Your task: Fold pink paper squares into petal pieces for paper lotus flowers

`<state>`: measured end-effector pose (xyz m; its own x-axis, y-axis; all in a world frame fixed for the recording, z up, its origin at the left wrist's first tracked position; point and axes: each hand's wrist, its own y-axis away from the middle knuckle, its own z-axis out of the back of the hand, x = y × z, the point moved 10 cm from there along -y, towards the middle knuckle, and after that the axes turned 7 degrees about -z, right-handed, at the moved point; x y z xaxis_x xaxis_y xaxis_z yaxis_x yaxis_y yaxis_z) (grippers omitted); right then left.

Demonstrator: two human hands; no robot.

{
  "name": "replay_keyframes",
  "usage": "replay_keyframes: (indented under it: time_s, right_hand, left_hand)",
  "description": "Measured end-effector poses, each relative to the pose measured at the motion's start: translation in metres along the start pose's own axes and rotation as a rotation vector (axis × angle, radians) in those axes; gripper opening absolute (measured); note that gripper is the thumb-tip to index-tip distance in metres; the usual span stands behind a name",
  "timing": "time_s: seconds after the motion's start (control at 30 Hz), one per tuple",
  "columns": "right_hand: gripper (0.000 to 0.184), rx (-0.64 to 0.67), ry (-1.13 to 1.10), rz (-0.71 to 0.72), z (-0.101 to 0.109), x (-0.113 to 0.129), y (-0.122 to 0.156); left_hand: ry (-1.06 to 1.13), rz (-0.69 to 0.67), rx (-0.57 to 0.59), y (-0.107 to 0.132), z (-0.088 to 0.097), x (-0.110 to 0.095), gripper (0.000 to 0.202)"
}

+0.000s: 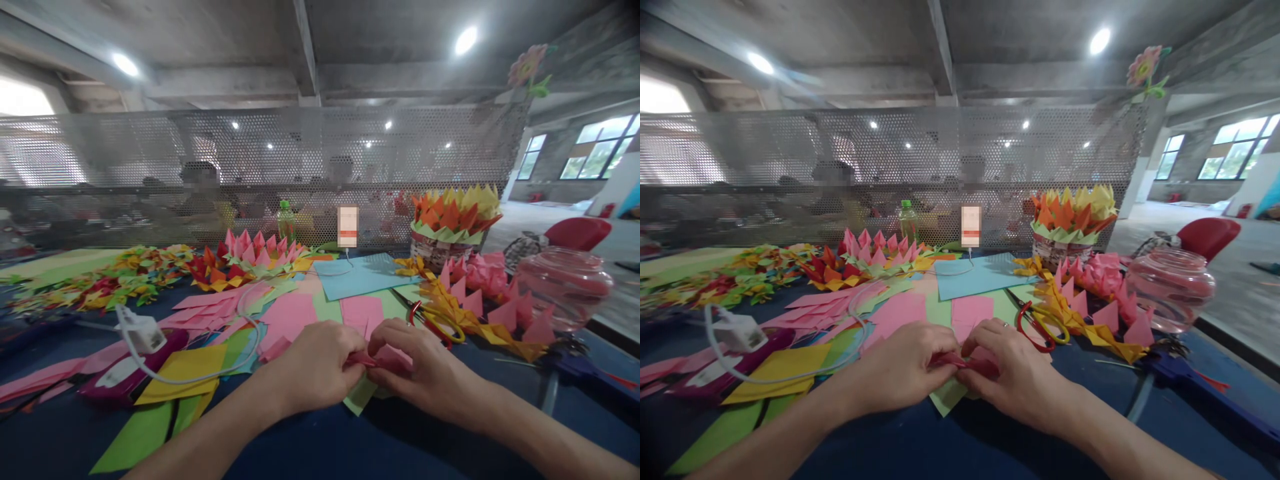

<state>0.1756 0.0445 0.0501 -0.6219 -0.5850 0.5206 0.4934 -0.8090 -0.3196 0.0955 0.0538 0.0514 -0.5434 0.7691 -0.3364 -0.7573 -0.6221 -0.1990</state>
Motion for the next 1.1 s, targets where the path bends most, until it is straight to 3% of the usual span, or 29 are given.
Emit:
replay_keyframes:
  time_s: [0.37, 0.83, 1.1]
  right_hand:
    - [0.013, -0.058, 0.007, 0.038, 0.005, 0.006, 0.001]
    - [0.009, 0.0, 0.003, -0.195, -0.006, -0.027, 0.002]
    - [0.01, -0.02, -0.006, -0.18, -0.005, -0.026, 0.002]
  left_hand:
    - [-0.011, -0.008, -0.031, -0.001, 0.002, -0.003, 0.016]
    - [-0.058, -0.008, -0.083, 0.0, 0.008, -0.003, 0.021]
    - [-0.09, -0.029, -0.087, 0.002, 0.007, -0.007, 0.019]
